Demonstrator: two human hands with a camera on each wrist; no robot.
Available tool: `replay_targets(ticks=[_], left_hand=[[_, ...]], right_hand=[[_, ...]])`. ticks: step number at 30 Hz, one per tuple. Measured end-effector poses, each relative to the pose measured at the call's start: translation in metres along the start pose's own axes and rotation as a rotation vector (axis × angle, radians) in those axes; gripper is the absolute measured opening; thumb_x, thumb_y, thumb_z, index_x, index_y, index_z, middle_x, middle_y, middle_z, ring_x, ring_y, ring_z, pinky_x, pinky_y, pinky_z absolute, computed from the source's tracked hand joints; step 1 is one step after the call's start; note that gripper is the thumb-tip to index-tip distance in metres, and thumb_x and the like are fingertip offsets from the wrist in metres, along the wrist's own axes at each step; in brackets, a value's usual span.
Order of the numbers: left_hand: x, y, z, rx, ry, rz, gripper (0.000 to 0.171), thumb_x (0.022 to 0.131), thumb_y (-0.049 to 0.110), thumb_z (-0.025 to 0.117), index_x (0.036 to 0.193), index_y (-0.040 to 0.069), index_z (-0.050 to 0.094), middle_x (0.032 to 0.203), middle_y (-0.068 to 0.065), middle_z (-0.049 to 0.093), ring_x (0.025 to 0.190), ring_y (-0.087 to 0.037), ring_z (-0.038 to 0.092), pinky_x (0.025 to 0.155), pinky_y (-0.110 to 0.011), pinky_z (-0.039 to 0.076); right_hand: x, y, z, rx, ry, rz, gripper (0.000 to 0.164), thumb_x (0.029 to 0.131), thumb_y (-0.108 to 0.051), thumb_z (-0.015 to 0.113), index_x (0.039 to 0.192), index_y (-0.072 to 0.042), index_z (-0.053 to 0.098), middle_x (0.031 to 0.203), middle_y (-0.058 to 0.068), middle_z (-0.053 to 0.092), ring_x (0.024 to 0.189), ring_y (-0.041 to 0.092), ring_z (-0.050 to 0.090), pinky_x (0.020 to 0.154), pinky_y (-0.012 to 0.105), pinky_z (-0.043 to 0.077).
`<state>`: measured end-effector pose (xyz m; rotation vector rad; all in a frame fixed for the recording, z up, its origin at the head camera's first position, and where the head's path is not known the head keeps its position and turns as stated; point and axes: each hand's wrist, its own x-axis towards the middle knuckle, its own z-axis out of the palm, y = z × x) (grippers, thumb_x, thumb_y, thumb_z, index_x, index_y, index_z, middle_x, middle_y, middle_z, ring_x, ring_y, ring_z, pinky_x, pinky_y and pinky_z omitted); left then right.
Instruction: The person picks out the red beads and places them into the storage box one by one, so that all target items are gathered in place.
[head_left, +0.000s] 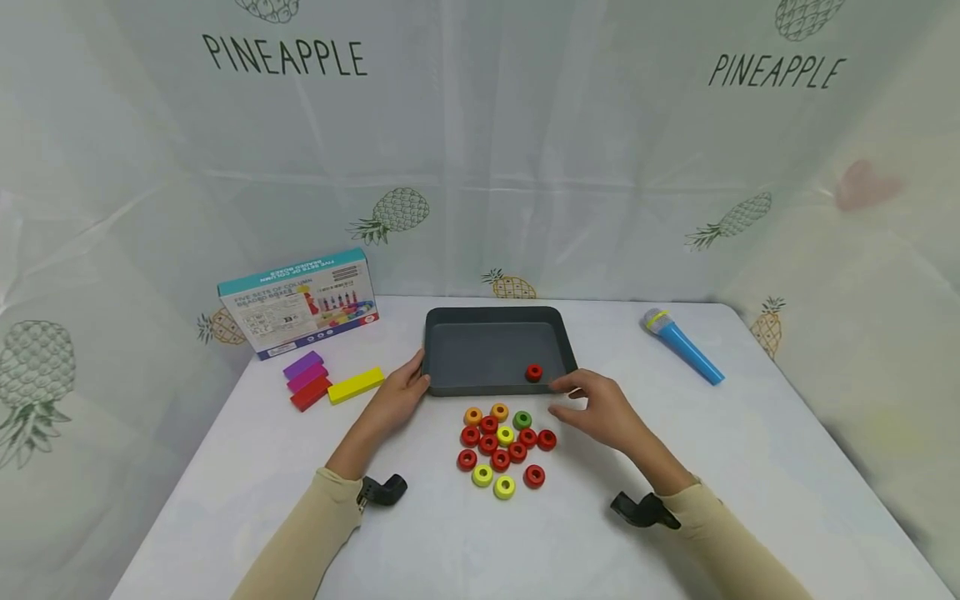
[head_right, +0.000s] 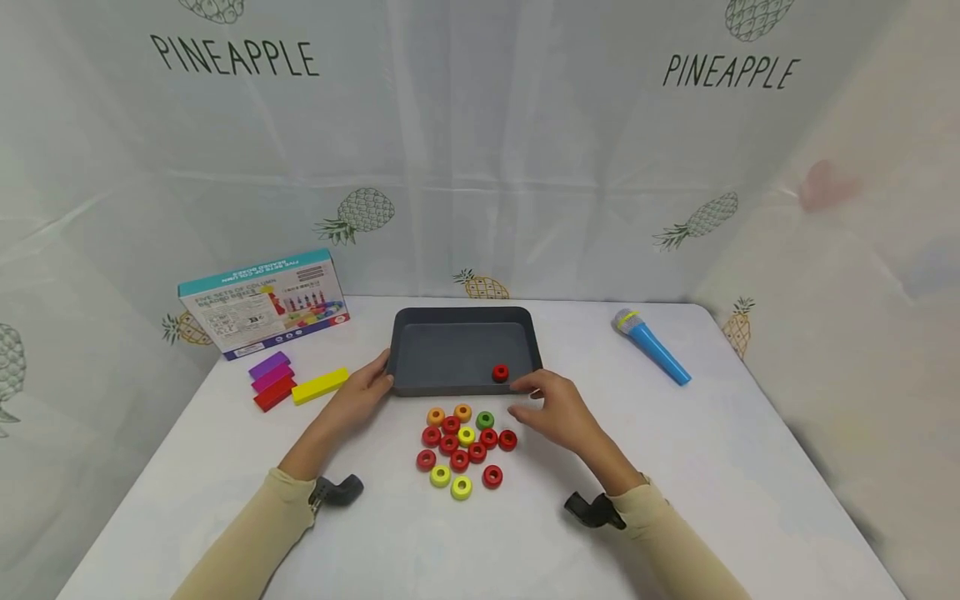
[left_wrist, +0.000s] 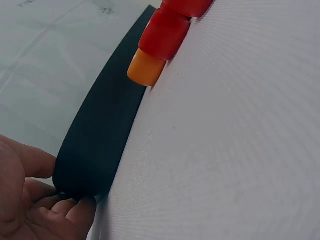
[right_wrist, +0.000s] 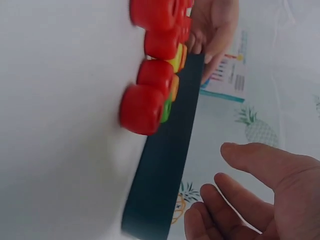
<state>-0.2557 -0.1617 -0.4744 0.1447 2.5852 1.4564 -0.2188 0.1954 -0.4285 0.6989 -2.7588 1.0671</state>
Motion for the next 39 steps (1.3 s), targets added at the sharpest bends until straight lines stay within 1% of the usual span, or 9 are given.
replay_targets(ticks=[4, 9, 14, 18, 29, 36, 39], left_hand=[[0.001, 0.0, 0.0, 0.007, 0.005, -0.012, 0.063, 0.107, 0.032, 0.047, 0.163, 0.019, 0.02, 0.169, -0.001, 0.023, 0.156, -0.025, 0.024, 0.125, -0.048, 0.024], [0.001, -0.001, 0.0, 0.001, 0.007, -0.02, 0.063, 0.107, 0.033, 0.047, 0.163, 0.021, 0.02, 0.169, 0.0, 0.024, 0.156, -0.024, 0.024, 0.125, -0.048, 0.025], [0.0, 0.0, -0.001, -0.019, 0.005, -0.007, 0.063, 0.107, 0.031, 0.047, 0.163, 0.019, 0.02, 0.169, -0.001, 0.024, 0.156, -0.023, 0.025, 0.125, -0.046, 0.026], [0.0, 0.0, -0.001, -0.013, 0.006, -0.01, 0.063, 0.107, 0.032, 0.047, 0.163, 0.019, 0.021, 0.169, -0.001, 0.024, 0.156, -0.023, 0.025, 0.125, -0.046, 0.025], [0.001, 0.0, -0.001, -0.011, -0.003, -0.006, 0.063, 0.107, 0.032, 0.046, 0.163, 0.02, 0.02, 0.169, -0.001, 0.023, 0.156, -0.024, 0.024, 0.125, -0.047, 0.025], [0.001, -0.002, 0.001, -0.006, 0.002, -0.013, 0.062, 0.107, 0.032, 0.046, 0.163, 0.02, 0.021, 0.169, -0.001, 0.023, 0.156, -0.023, 0.024, 0.125, -0.046, 0.025], [0.002, -0.001, 0.001, -0.006, 0.005, -0.014, 0.062, 0.107, 0.033, 0.046, 0.163, 0.02, 0.021, 0.169, -0.001, 0.024, 0.156, -0.022, 0.024, 0.125, -0.046, 0.025]], right_hand=[[-0.009, 0.004, 0.003, 0.017, -0.02, 0.018, 0.031, 0.083, -0.012, 0.082, 0.111, -0.003, 0.073, 0.109, 0.013, 0.074, 0.101, 0.03, 0.07, 0.088, 0.044, 0.061], [-0.021, 0.008, 0.009, 0.05, -0.079, 0.07, 0.03, 0.083, -0.014, 0.083, 0.11, -0.006, 0.075, 0.106, 0.007, 0.075, 0.099, 0.025, 0.07, 0.089, 0.044, 0.061], [-0.027, 0.01, 0.018, 0.075, -0.133, 0.07, 0.03, 0.081, -0.015, 0.084, 0.109, -0.007, 0.076, 0.104, 0.002, 0.075, 0.098, 0.022, 0.07, 0.089, 0.041, 0.061], [-0.027, 0.009, 0.023, 0.078, -0.158, 0.072, 0.029, 0.082, -0.017, 0.084, 0.108, -0.008, 0.076, 0.103, 0.0, 0.074, 0.097, 0.019, 0.069, 0.088, 0.038, 0.061], [-0.028, 0.006, 0.026, 0.037, -0.146, 0.081, 0.024, 0.082, -0.013, 0.083, 0.105, -0.01, 0.077, 0.101, -0.002, 0.075, 0.093, 0.015, 0.068, 0.084, 0.029, 0.061], [-0.028, 0.005, 0.027, 0.031, -0.158, 0.105, 0.024, 0.082, -0.013, 0.083, 0.105, -0.011, 0.078, 0.1, -0.003, 0.074, 0.094, 0.014, 0.066, 0.085, 0.03, 0.061], [-0.028, 0.006, 0.026, 0.027, -0.156, 0.099, 0.024, 0.082, -0.013, 0.083, 0.105, -0.011, 0.078, 0.1, -0.003, 0.074, 0.093, 0.013, 0.066, 0.084, 0.029, 0.06]])
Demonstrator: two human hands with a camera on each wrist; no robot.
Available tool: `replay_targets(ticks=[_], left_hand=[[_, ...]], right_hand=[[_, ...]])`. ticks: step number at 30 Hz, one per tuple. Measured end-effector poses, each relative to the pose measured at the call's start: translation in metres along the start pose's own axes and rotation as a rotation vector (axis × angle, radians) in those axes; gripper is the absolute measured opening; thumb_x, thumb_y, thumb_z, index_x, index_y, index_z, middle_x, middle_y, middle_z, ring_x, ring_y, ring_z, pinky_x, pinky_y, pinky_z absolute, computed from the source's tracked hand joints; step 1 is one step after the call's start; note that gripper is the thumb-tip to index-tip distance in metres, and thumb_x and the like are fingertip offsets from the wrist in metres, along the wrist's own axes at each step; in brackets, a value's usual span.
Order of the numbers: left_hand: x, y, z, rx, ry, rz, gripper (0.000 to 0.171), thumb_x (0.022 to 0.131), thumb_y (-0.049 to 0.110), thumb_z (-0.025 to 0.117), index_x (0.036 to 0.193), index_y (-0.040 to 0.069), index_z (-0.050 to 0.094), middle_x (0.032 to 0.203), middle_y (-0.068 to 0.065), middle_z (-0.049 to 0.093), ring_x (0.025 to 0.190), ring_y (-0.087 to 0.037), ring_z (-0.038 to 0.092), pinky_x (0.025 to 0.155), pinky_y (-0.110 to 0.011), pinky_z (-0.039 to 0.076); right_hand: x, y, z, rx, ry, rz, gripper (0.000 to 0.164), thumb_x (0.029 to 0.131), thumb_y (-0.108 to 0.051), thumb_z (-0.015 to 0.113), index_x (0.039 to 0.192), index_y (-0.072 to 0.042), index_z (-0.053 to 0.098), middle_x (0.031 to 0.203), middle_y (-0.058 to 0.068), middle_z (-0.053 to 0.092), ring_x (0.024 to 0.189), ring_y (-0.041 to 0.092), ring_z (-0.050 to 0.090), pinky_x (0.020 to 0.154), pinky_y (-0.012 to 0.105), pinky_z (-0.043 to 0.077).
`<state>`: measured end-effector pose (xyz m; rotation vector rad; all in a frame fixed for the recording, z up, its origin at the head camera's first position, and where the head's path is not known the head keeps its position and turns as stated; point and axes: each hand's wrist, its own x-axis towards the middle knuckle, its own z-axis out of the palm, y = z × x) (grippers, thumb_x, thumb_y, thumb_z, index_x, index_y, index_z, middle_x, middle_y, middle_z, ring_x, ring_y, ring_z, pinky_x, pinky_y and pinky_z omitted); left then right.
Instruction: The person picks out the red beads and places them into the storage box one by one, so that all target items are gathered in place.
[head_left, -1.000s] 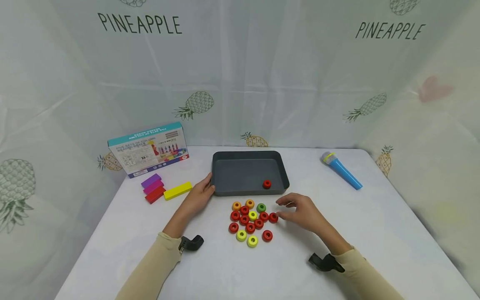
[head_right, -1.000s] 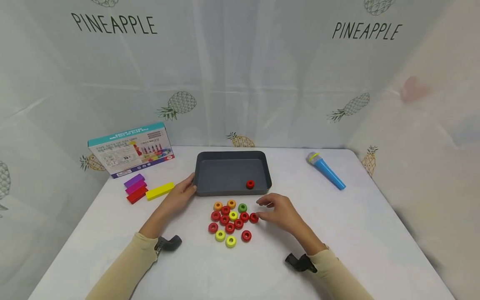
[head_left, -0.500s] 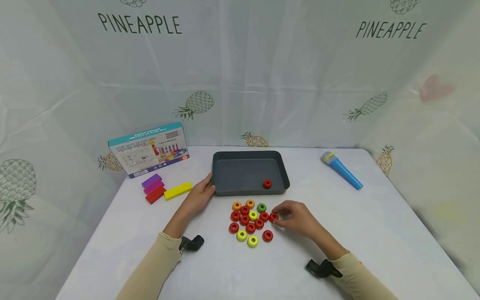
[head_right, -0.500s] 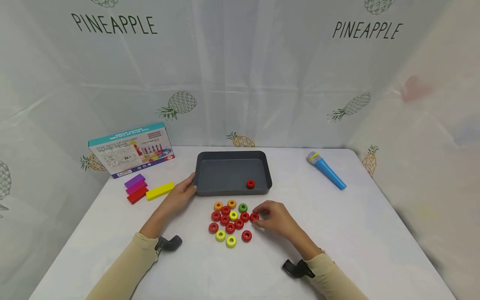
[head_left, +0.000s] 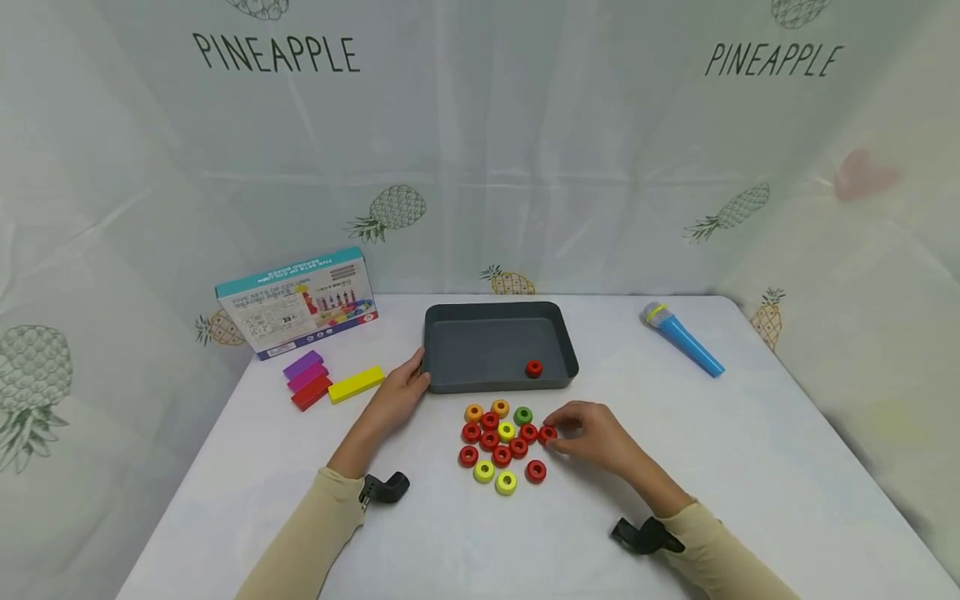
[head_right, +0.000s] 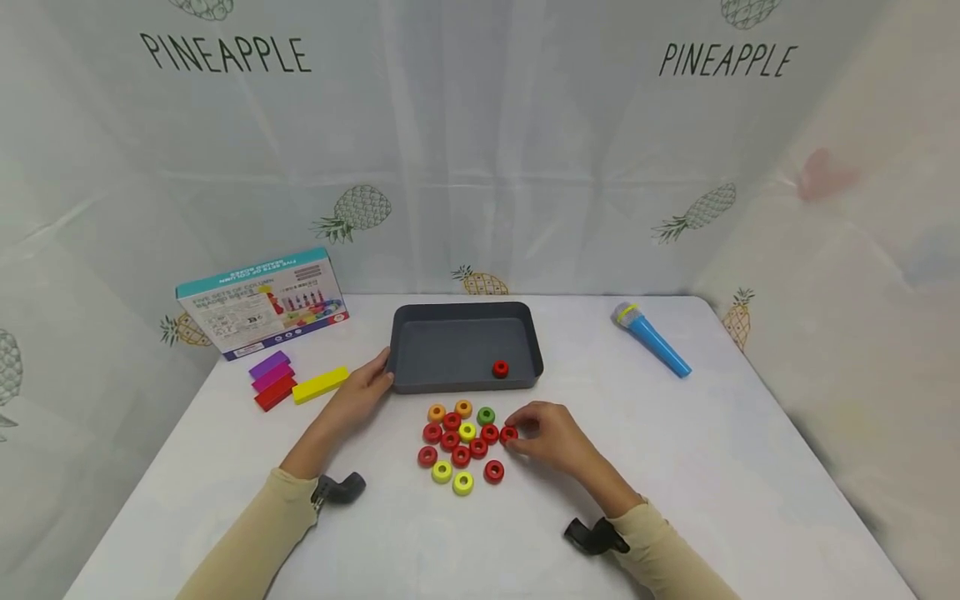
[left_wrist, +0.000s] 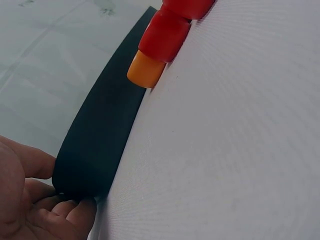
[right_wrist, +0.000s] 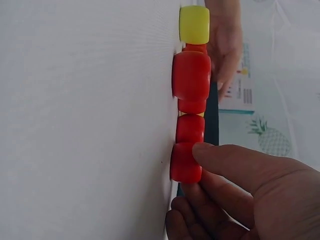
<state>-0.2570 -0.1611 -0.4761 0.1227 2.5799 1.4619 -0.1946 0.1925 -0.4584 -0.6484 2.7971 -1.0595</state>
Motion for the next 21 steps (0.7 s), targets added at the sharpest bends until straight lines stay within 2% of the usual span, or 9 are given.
replay_targets(ticks=[10, 18, 21], left_hand=[[-0.001, 0.003, 0.0, -0.012, -0.012, 0.002, 0.063, 0.107, 0.031, 0.046, 0.163, 0.016, 0.02, 0.169, -0.003, 0.023, 0.156, -0.024, 0.024, 0.125, -0.046, 0.025], [-0.001, 0.001, 0.0, -0.008, -0.006, 0.0, 0.063, 0.107, 0.031, 0.047, 0.163, 0.019, 0.021, 0.169, -0.003, 0.024, 0.156, -0.024, 0.025, 0.125, -0.047, 0.025], [-0.001, 0.002, -0.001, -0.004, -0.005, 0.0, 0.063, 0.107, 0.032, 0.046, 0.163, 0.019, 0.021, 0.168, -0.003, 0.024, 0.156, -0.025, 0.024, 0.125, -0.047, 0.025]], right_hand=[[0.001, 0.003, -0.006, 0.039, -0.005, -0.046, 0.024, 0.082, -0.015, 0.084, 0.105, -0.012, 0.078, 0.1, -0.002, 0.075, 0.095, 0.017, 0.07, 0.087, 0.034, 0.062], [0.008, -0.001, -0.013, 0.043, 0.005, -0.065, 0.023, 0.082, -0.017, 0.085, 0.104, -0.014, 0.078, 0.098, -0.004, 0.076, 0.094, 0.018, 0.071, 0.086, 0.033, 0.062], [0.012, -0.003, -0.016, 0.041, 0.006, -0.077, 0.022, 0.082, -0.016, 0.084, 0.103, -0.014, 0.078, 0.098, -0.003, 0.076, 0.094, 0.02, 0.071, 0.086, 0.036, 0.062]])
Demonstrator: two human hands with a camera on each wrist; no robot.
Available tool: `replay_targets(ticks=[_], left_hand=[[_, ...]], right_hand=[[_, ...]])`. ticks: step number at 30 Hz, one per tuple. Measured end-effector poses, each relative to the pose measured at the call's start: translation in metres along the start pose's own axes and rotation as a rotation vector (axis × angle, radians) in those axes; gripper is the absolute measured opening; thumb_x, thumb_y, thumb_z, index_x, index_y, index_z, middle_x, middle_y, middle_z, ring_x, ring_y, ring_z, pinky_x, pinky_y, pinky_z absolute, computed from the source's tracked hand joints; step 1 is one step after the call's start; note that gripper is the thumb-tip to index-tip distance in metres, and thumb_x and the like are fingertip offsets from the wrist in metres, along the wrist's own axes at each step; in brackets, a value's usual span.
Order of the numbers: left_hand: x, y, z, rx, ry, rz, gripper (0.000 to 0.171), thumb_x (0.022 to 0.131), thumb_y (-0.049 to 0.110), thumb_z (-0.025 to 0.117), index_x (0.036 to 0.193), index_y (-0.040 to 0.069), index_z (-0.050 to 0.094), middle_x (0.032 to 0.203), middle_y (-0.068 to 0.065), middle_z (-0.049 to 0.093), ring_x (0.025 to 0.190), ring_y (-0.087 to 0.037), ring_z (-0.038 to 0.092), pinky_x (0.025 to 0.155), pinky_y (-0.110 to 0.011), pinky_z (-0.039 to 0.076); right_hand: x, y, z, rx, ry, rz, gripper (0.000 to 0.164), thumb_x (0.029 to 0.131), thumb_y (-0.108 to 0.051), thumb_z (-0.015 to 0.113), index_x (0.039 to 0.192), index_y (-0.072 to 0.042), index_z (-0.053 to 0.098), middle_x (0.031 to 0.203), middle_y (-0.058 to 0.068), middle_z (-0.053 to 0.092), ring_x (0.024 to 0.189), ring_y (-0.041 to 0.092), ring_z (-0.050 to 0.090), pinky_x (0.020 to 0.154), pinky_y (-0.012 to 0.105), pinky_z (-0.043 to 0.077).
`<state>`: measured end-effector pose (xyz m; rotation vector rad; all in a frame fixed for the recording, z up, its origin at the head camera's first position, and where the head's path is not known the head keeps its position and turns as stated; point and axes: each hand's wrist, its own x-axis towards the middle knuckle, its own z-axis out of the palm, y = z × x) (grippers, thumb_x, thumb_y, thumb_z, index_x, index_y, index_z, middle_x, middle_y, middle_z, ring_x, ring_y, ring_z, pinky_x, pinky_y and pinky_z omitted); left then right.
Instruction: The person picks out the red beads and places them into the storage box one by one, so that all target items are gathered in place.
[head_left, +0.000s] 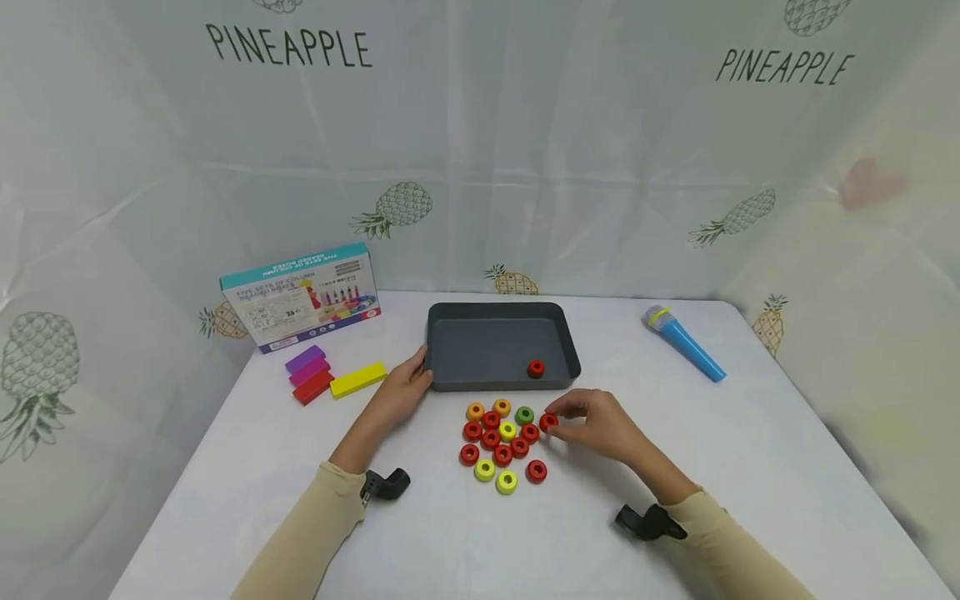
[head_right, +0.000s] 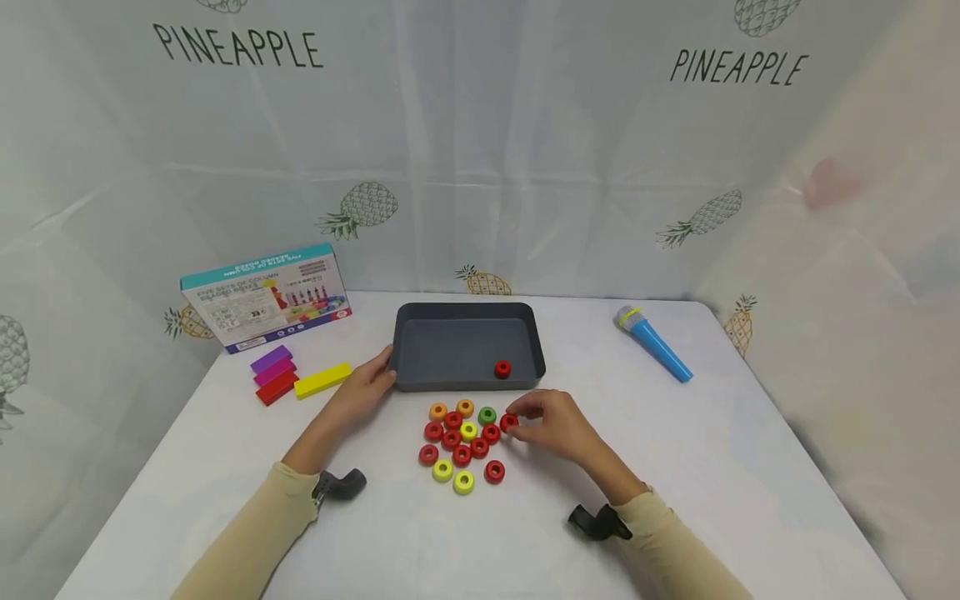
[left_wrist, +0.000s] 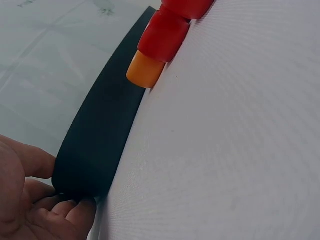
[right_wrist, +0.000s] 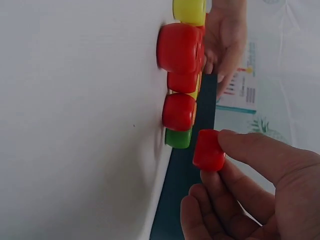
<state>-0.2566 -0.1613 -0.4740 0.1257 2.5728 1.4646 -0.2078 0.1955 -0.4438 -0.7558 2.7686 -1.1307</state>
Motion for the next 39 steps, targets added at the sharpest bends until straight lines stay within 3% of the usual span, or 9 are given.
replay_targets(ticks=[17, 25, 39], left_hand=[[-0.002, 0.001, -0.002, -0.018, -0.015, -0.012, 0.064, 0.107, 0.032, 0.047, 0.163, 0.018, 0.02, 0.169, -0.006, 0.024, 0.156, -0.027, 0.024, 0.125, -0.048, 0.025], [-0.004, 0.004, -0.002, -0.008, -0.01, -0.024, 0.063, 0.107, 0.033, 0.047, 0.163, 0.02, 0.02, 0.169, -0.005, 0.024, 0.156, -0.027, 0.024, 0.124, -0.049, 0.025], [-0.006, 0.004, -0.001, -0.001, -0.008, -0.026, 0.064, 0.107, 0.034, 0.047, 0.163, 0.021, 0.02, 0.169, -0.004, 0.024, 0.156, -0.027, 0.024, 0.124, -0.05, 0.026]], right_hand=[[0.019, -0.012, -0.012, 0.004, -0.019, -0.029, 0.022, 0.083, -0.015, 0.083, 0.104, -0.011, 0.079, 0.1, 0.001, 0.076, 0.092, 0.02, 0.069, 0.086, 0.044, 0.062], [0.031, -0.017, -0.016, -0.021, -0.036, -0.033, 0.021, 0.083, -0.013, 0.082, 0.103, -0.012, 0.078, 0.098, 0.0, 0.076, 0.092, 0.021, 0.071, 0.085, 0.042, 0.062], [0.069, -0.01, -0.029, -0.044, 0.02, -0.007, 0.022, 0.084, -0.012, 0.081, 0.106, -0.007, 0.078, 0.102, 0.008, 0.075, 0.088, 0.017, 0.072, 0.078, 0.031, 0.062]])
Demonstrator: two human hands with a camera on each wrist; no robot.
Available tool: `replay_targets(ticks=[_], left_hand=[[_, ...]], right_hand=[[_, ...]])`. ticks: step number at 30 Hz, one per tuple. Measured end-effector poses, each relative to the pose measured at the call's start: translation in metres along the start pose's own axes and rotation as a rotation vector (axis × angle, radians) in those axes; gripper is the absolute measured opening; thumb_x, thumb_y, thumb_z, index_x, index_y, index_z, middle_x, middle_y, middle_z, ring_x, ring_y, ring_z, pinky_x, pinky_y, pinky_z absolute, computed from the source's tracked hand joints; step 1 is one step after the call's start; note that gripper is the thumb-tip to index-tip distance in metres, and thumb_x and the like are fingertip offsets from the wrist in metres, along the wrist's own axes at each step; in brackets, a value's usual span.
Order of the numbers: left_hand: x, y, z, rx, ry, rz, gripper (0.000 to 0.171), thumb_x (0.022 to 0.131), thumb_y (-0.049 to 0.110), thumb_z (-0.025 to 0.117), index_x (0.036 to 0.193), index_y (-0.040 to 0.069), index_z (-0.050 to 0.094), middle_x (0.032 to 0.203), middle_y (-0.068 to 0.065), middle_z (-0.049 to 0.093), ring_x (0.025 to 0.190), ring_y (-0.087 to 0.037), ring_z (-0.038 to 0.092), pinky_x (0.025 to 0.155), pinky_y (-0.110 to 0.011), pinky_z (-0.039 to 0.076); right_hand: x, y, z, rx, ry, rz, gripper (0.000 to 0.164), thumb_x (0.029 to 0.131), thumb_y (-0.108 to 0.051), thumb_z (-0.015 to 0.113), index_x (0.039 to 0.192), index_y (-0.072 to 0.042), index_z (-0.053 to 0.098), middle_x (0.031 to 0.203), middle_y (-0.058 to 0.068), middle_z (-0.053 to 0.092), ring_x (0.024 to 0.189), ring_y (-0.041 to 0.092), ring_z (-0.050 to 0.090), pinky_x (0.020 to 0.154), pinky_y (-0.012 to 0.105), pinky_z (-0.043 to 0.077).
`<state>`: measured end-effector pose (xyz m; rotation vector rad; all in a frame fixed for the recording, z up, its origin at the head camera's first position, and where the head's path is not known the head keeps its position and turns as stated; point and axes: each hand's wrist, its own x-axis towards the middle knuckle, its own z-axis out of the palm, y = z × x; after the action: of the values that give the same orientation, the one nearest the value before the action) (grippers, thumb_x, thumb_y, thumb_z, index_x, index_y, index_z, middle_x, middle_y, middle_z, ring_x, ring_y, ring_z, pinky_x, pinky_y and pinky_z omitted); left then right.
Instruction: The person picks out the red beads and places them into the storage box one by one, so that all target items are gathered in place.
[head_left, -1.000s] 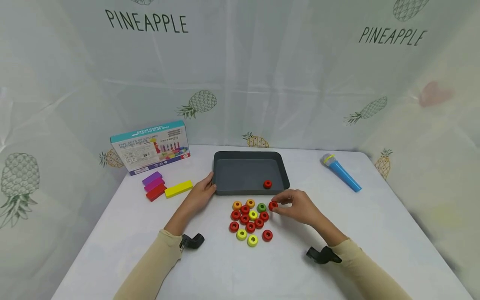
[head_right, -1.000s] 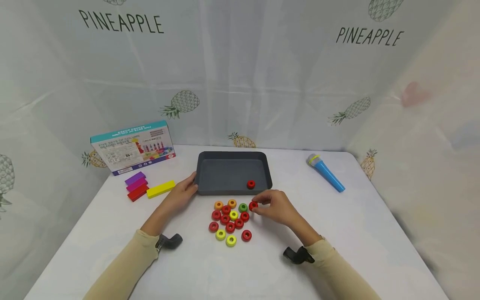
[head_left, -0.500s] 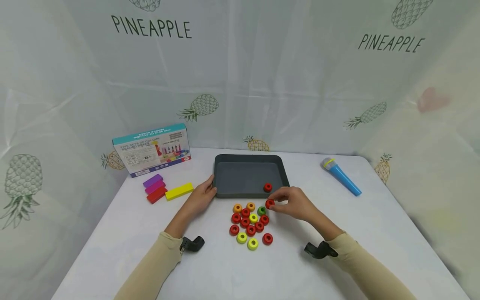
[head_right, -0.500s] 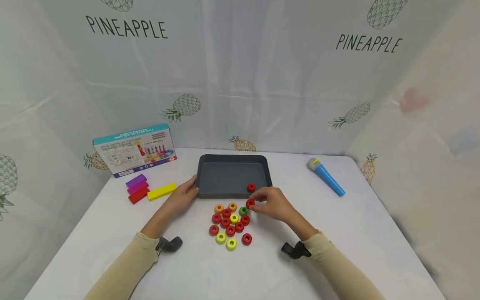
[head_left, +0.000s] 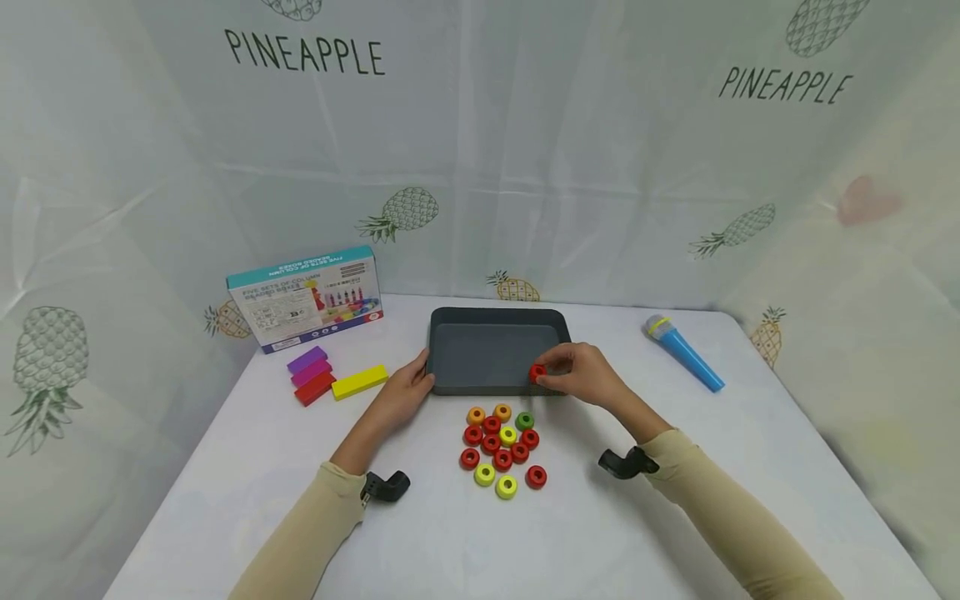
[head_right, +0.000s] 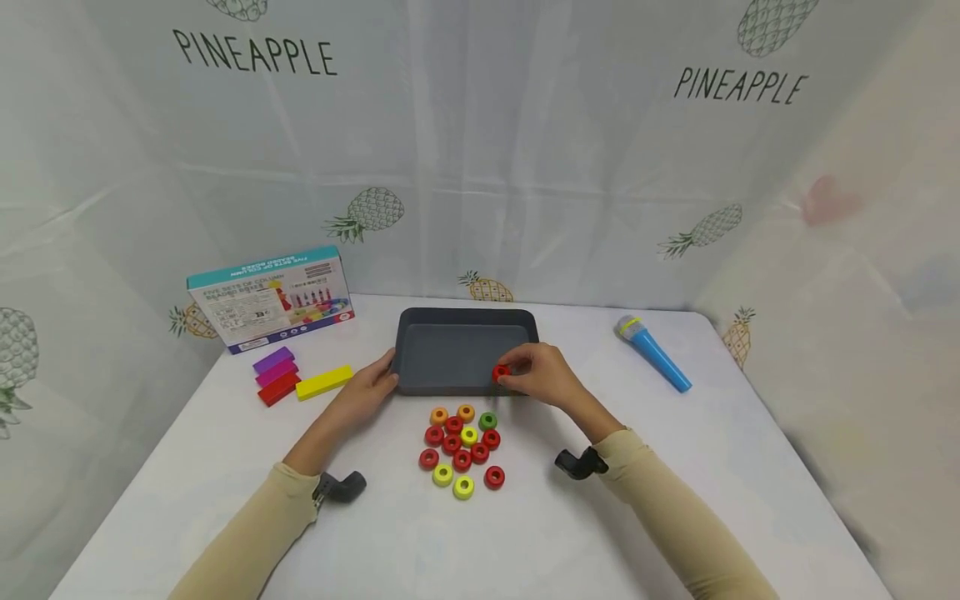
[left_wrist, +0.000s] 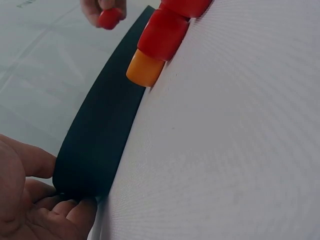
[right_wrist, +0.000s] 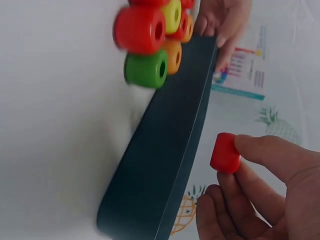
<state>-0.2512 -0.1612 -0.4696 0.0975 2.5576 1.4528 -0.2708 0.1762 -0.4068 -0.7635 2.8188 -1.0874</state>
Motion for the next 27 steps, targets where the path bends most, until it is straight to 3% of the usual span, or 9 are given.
replay_targets(ticks=[10, 27], left_hand=[[-0.002, -0.003, 0.004, -0.008, 0.0, 0.022, 0.063, 0.107, 0.03, 0.047, 0.163, 0.016, 0.021, 0.168, -0.007, 0.025, 0.155, -0.027, 0.026, 0.124, -0.048, 0.027], [0.003, -0.001, 0.0, -0.027, 0.006, 0.045, 0.063, 0.107, 0.031, 0.048, 0.162, 0.016, 0.022, 0.168, -0.006, 0.026, 0.155, -0.025, 0.027, 0.124, -0.047, 0.028]], right_hand=[[0.025, 0.013, 0.003, -0.048, 0.028, 0.093, 0.024, 0.087, -0.018, 0.078, 0.11, -0.01, 0.078, 0.106, 0.008, 0.076, 0.094, 0.022, 0.071, 0.085, 0.041, 0.061], [0.057, 0.023, 0.007, -0.084, 0.017, 0.155, 0.028, 0.087, -0.018, 0.078, 0.112, -0.006, 0.077, 0.109, 0.013, 0.075, 0.099, 0.026, 0.07, 0.086, 0.042, 0.059]])
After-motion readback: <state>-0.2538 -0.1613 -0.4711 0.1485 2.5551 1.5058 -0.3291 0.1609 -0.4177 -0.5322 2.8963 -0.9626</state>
